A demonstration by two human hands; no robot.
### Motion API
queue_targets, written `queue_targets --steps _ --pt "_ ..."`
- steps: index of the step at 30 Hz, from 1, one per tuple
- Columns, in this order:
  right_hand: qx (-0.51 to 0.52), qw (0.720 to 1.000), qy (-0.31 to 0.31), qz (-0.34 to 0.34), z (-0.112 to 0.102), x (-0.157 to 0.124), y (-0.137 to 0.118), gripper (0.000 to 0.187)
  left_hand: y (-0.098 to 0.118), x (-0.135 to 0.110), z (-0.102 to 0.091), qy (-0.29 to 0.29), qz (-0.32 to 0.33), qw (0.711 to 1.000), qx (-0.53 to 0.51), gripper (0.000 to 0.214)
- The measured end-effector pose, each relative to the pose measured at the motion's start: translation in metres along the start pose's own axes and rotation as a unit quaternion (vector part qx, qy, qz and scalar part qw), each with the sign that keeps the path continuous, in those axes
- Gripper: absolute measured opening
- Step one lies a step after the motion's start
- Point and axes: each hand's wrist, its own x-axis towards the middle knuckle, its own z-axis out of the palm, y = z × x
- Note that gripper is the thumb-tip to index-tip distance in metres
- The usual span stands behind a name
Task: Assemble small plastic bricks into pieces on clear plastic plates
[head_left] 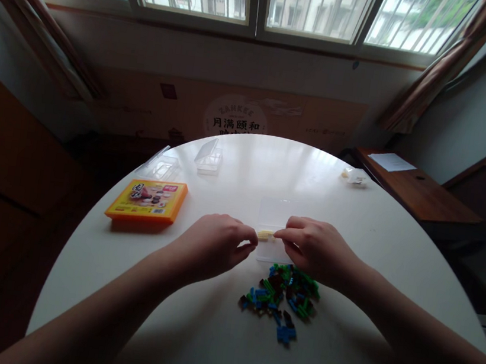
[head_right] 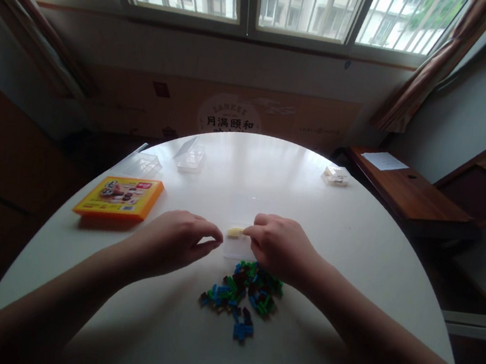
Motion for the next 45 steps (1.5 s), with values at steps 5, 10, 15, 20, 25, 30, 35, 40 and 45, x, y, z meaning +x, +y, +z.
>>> queue_targets --steps 5,10,15,20,25,30,35,40,45 --pt "0.006 1.0 -0.009 0.01 0.001 -0.0005 0.0026 0.026 -0.001 0.0005 0.0005 0.015 -0.015 1.0 0.001 0.017" --pt "0.003 1.0 -0.018 0.011 0.0019 0.0017 0.0006 0.024 0.0 0.0007 0.0009 0.016 -0.012 1.0 0.004 0.017" --pt "-0.002 1.0 -0.023 0.012 0.003 0.003 -0.0024 0.025 0.0003 0.0004 0.0013 0.015 -0.006 1.0 0.0 0.019" --pt "0.002 1.0 -0.022 0.009 0.0059 0.0037 -0.0028 0.026 -0.0002 -0.0005 0.0013 0.02 -0.003 1.0 0.002 0.019" --pt "0.004 1.0 -0.007 0.003 0.0058 0.0029 -0.0002 0.024 0.0007 -0.0004 0.0004 0.022 -0.01 1.0 -0.001 0.019" --pt "0.01 1.0 0.0 0.004 0.0041 0.0022 0.0008 0.025 0.0004 -0.0005 -0.0003 0.022 -0.016 1.0 -0.004 0.019" --pt "0.006 1.0 -0.009 0.005 0.0059 0.0034 -0.0005 0.022 -0.0008 -0.0004 0.0008 0.024 -0.023 0.999 -0.005 0.018" --pt "0.001 1.0 -0.014 0.003 0.0078 0.0036 0.0 0.023 0.0001 -0.0002 0.0001 0.019 -0.026 0.999 -0.004 0.017" --pt "-0.001 1.0 -0.015 0.003 0.0077 0.0035 0.0005 0.022 0.0013 -0.0004 -0.0011 0.016 -0.029 0.999 -0.004 0.017"
